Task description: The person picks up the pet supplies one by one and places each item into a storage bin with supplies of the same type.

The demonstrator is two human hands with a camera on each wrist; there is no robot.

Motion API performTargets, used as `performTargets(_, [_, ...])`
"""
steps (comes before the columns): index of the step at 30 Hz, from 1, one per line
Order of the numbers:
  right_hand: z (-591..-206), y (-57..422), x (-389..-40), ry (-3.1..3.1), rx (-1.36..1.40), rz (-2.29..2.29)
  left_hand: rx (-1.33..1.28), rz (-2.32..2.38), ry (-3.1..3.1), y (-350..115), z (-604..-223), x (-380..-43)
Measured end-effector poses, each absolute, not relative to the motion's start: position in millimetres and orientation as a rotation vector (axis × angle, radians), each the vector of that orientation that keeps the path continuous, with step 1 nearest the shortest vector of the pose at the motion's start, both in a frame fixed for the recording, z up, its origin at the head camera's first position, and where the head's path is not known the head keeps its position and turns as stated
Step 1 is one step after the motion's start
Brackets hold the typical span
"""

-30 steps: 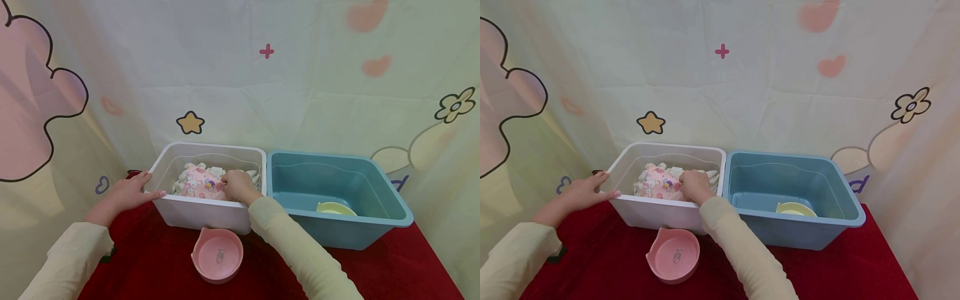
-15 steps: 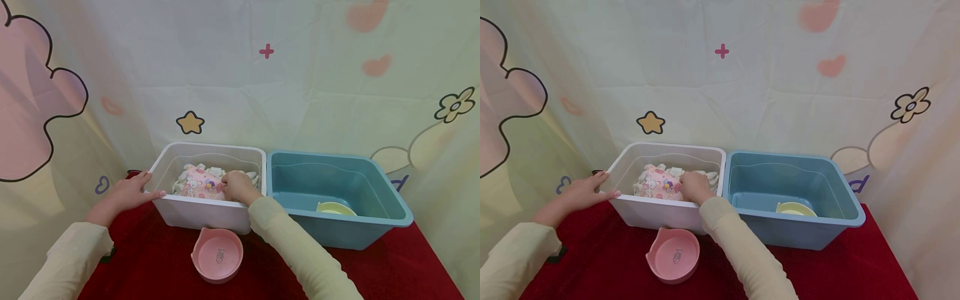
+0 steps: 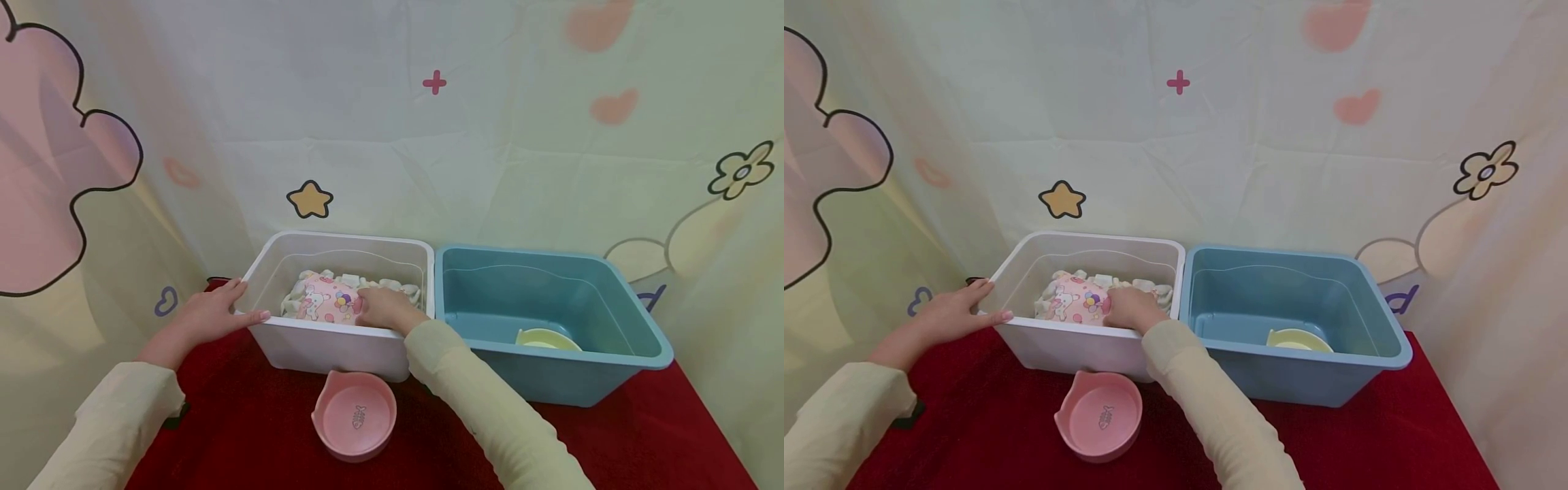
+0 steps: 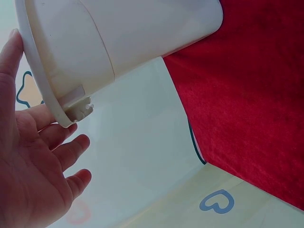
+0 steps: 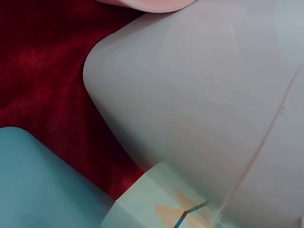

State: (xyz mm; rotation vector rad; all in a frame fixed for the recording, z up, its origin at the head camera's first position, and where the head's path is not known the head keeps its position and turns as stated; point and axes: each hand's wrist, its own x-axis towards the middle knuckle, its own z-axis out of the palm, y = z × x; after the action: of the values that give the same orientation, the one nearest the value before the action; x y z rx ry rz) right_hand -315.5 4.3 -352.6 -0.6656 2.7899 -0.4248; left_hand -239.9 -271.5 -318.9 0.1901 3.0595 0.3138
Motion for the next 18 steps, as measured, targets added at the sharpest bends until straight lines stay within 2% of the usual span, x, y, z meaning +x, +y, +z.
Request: performTargets(18, [-351.9,6.2,-315.0,2.682,-0.642,-0.476,0.194,0.300,3.062,-271.7,-318.4,-239.8])
